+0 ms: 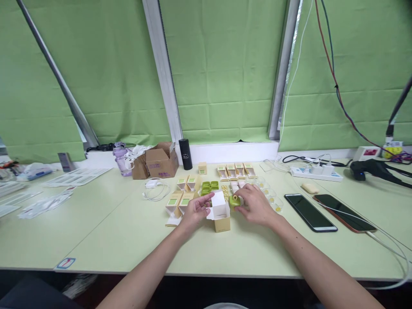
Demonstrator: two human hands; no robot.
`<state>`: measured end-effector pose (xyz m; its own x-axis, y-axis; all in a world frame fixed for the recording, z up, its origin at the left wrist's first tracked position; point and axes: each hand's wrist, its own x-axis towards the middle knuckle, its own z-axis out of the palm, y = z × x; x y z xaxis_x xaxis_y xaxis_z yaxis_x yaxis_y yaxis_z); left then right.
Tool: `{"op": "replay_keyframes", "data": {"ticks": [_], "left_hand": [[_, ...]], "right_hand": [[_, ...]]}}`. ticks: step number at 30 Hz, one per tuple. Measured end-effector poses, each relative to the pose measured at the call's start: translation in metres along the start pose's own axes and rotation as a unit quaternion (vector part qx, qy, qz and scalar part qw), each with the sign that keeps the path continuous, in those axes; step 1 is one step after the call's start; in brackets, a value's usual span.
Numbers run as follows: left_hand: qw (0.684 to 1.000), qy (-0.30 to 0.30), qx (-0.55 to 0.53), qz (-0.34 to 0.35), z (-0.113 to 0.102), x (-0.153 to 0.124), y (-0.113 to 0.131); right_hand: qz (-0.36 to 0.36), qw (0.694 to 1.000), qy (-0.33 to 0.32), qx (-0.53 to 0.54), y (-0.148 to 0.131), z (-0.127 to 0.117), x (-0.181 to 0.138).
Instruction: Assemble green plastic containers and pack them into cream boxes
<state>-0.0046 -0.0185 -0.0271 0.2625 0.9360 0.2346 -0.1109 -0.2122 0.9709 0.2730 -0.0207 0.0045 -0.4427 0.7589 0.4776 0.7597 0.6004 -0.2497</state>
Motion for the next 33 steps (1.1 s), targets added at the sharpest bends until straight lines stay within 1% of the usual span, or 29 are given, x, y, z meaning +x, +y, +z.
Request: {"op": "replay_keyframes", "data": {"ticks": [2, 4, 5, 7, 10, 13, 16, 21, 28, 33], "left_hand": [[1.0, 0.004, 0.004, -0.001, 0.0, 0.0, 0.0], [1.0, 0.005, 0.009, 0.001, 0.0, -0.001, 0.001], [1.0, 0.005, 0.01, 0.003, 0.001, -0.001, 0.001], [1.0, 0.001, 0.011, 0.009, 0.001, -0.001, 0.002], [1.0, -0.003, 0.012, 0.011, 0.002, -0.001, 0.004], [1.0, -0.003, 0.015, 0.008, 0.003, -0.001, 0.004], [1.0, -0.011, 0.018, 0.009, 0.003, -0.001, 0.005], [1.0, -0.016, 0.014, 0.012, 0.003, 0.0, 0.005], [1.0, -0.018, 0.0, 0.003, 0.001, 0.0, 0.001], [1.0, -0.022, -0.001, 0.002, 0.002, -0.001, 0.002]], "right_hand": [[0.018, 0.995, 0.083, 0.044, 0.005, 0.0, 0.0], [0.031, 0.979, 0.161, 0.123, 0.007, 0.001, 0.001], [0.036, 0.967, 0.188, 0.17, 0.006, 0.002, 0.001], [0.047, 0.94, 0.211, 0.263, 0.0, 0.005, 0.001], [0.046, 0.908, 0.21, 0.359, -0.015, 0.009, 0.001], [0.037, 0.9, 0.189, 0.391, -0.028, 0.013, 0.0], [0.018, 0.909, 0.165, 0.383, -0.033, 0.016, -0.003], [-0.008, 0.924, 0.136, 0.356, -0.03, 0.019, -0.005], [-0.037, 0.932, 0.146, 0.328, -0.025, 0.018, -0.004], [-0.041, 0.937, 0.144, 0.315, -0.022, 0.017, -0.004]]}}
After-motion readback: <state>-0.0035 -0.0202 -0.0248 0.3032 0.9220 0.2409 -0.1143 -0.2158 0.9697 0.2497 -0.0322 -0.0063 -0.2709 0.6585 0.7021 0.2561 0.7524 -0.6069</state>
